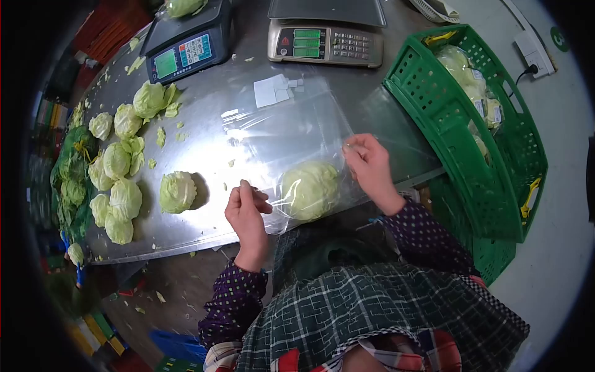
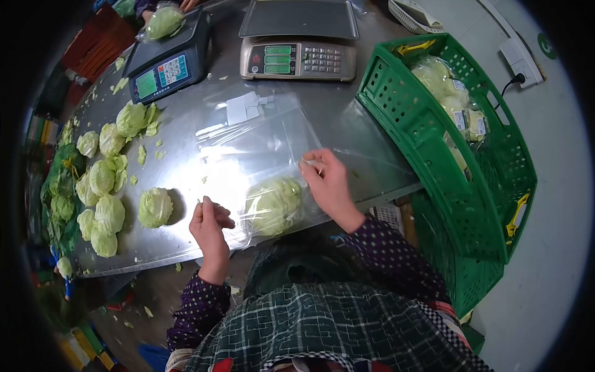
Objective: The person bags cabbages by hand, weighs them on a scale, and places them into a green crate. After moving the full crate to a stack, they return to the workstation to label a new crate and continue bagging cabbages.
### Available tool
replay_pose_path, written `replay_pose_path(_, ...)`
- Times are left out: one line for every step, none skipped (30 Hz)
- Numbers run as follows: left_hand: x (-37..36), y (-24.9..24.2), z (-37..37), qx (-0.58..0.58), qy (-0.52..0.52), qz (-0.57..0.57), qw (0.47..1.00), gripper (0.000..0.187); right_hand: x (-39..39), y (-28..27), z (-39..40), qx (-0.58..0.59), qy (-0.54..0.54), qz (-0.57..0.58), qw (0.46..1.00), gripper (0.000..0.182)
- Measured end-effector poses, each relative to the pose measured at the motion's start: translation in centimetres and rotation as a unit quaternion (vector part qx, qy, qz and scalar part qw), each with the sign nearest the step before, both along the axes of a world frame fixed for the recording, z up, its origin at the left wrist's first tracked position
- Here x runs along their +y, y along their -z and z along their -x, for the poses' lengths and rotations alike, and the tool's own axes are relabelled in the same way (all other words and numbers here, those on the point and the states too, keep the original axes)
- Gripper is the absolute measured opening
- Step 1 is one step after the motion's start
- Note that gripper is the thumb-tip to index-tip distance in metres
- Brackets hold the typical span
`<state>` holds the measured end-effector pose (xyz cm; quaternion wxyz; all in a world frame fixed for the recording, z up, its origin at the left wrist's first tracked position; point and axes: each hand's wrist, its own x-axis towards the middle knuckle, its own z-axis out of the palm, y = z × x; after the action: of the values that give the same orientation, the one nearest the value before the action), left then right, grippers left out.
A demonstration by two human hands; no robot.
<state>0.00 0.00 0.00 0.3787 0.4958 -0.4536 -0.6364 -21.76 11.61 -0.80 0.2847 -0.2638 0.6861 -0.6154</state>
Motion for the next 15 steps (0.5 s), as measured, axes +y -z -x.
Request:
replay_pose_path(-0.4,0.6,-0.7,-0.024,0.006,-0.022,0.999,0.033,-0.3,0.9,0.0,-0.073,0.016,-0.029,0.997,0.020)
replay_pose_path(-0.7,1.3,-1.5,-0.051,0.015,-0.043,0.998,0.034,-0.1,1.8,-0.4,-0.148,0.033,-0.058,0.987,0.019)
replay_pose_path(-0.5,3.2,-0.9,-0.127,0.062,-0.100,0.985,0.033,0.9,2.9,0.2,-0.142,0.043,-0.074,0.986,0.019)
replay_pose_path(0.0,4.9,-1.8,-0.168,0.139,-0.117,0.969,0.028,1.6,4.1,-1.2,-0.177,0.040,-0.124,0.976,0.017)
replay_pose_path(0.1,6.2,-2.4,-0.204,0.211,-0.127,0.947,0.025,1.5,4.8,-1.7,-0.208,0.034,-0.167,0.963,0.014)
replay_pose_path(0.3,5.8,-2.6,-0.212,0.217,-0.122,0.945,0.025,1.6,5.0,-1.9,-0.235,0.015,-0.156,0.959,0.022)
replay_pose_path(1.0,5.2,-2.3,-0.248,0.218,-0.014,0.944,0.022,1.9,5.4,-2.6,-0.239,0.031,-0.150,0.959,0.022)
replay_pose_path(0.9,4.7,-1.5,-0.269,0.228,0.105,0.930,0.026,1.9,6.0,-3.2,-0.152,0.001,-0.123,0.981,0.028)
replay_pose_path(0.8,4.8,-2.2,-0.255,0.253,0.086,0.929,0.034,1.7,6.8,-2.8,-0.048,-0.011,-0.096,0.994,0.034)
replay_pose_path(1.0,4.1,-1.6,-0.196,0.263,0.084,0.941,0.036,1.3,9.0,-2.9,-0.079,-0.027,-0.023,0.996,0.041)
replay_pose_path(0.8,5.2,-1.6,-0.194,0.304,0.049,0.931,0.037,0.5,7.6,-3.0,-0.285,-0.014,0.022,0.958,0.041)
replay_pose_path(0.7,7.4,-1.8,-0.137,0.275,0.013,0.952,0.035,0.2,10.2,-3.5,-0.121,-0.016,0.025,0.992,0.041)
replay_pose_path(0.5,6.8,-1.7,-0.184,0.280,0.020,0.942,0.029,0.2,9.9,-3.3,-0.033,-0.042,-0.004,0.999,0.039)
replay_pose_path(0.7,6.5,-1.8,-0.165,0.267,0.029,0.949,0.024,0.7,7.7,-1.6,-0.073,-0.086,-0.042,0.993,0.040)
replay_pose_path(0.7,5.0,0.1,-0.151,0.289,0.033,0.945,0.024,1.2,4.7,-1.0,-0.125,-0.142,-0.081,0.979,0.041)
